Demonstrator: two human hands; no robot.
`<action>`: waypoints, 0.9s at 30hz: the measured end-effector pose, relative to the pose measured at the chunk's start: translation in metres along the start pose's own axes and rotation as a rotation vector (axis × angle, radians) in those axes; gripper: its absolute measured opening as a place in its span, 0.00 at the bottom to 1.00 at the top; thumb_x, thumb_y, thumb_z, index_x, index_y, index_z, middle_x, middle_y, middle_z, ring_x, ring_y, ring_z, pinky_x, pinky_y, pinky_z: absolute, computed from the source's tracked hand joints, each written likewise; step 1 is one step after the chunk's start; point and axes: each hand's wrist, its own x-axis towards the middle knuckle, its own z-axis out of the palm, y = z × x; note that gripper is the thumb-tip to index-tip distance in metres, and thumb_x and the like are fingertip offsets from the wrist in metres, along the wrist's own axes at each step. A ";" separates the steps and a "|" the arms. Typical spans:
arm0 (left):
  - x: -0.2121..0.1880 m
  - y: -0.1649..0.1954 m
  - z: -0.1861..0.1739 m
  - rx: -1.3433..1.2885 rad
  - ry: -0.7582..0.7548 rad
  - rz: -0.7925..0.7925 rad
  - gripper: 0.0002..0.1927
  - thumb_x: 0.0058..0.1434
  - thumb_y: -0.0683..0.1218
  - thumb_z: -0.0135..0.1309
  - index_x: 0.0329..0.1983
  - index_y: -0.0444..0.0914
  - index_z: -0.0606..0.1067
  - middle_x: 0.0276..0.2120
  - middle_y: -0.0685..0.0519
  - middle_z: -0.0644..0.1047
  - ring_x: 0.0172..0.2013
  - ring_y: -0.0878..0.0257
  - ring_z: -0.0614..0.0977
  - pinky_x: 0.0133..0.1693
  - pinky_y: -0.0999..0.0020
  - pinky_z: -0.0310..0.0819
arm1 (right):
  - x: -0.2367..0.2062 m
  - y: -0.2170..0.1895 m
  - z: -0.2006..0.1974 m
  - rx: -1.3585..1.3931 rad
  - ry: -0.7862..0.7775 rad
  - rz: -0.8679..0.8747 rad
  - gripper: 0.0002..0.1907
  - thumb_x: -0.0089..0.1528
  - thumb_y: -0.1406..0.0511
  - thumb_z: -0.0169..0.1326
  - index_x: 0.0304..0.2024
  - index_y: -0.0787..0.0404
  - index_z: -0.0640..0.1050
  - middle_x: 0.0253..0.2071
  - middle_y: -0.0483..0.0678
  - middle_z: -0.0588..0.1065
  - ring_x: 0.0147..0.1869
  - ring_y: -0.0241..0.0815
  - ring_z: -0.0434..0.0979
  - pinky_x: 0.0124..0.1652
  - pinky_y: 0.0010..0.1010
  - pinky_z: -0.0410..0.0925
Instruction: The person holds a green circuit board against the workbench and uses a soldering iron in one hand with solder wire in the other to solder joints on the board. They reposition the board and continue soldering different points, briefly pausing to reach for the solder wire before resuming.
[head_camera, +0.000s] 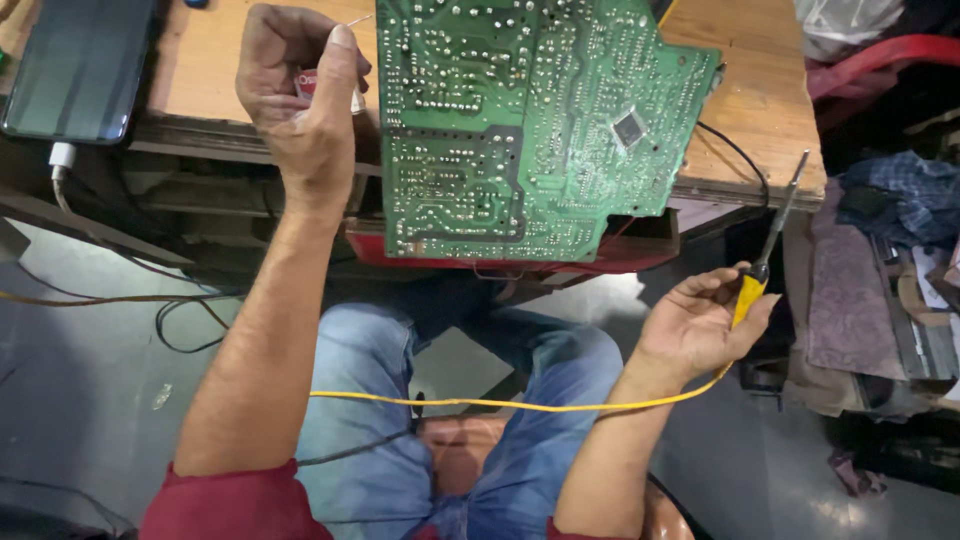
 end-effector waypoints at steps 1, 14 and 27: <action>0.000 0.000 0.000 -0.001 -0.001 -0.002 0.07 0.81 0.37 0.54 0.45 0.34 0.69 0.35 0.53 0.77 0.33 0.70 0.79 0.34 0.77 0.73 | 0.001 0.001 -0.001 -0.019 0.001 -0.001 0.18 0.69 0.58 0.57 0.51 0.68 0.77 0.49 0.55 0.80 0.47 0.43 0.82 0.44 0.27 0.77; 0.002 -0.001 -0.004 -0.026 -0.002 0.025 0.05 0.81 0.38 0.52 0.47 0.33 0.69 0.35 0.52 0.77 0.35 0.68 0.80 0.36 0.75 0.73 | 0.004 0.018 -0.010 -0.309 0.116 -0.037 0.18 0.66 0.55 0.59 0.46 0.64 0.78 0.42 0.51 0.79 0.46 0.42 0.81 0.47 0.31 0.76; 0.003 0.000 -0.005 -0.001 0.014 -0.024 0.04 0.79 0.39 0.54 0.47 0.36 0.71 0.35 0.52 0.79 0.33 0.71 0.78 0.35 0.76 0.72 | -0.019 0.009 0.079 -0.274 -0.240 -0.147 0.22 0.70 0.62 0.62 0.63 0.64 0.73 0.55 0.53 0.78 0.57 0.42 0.80 0.56 0.27 0.74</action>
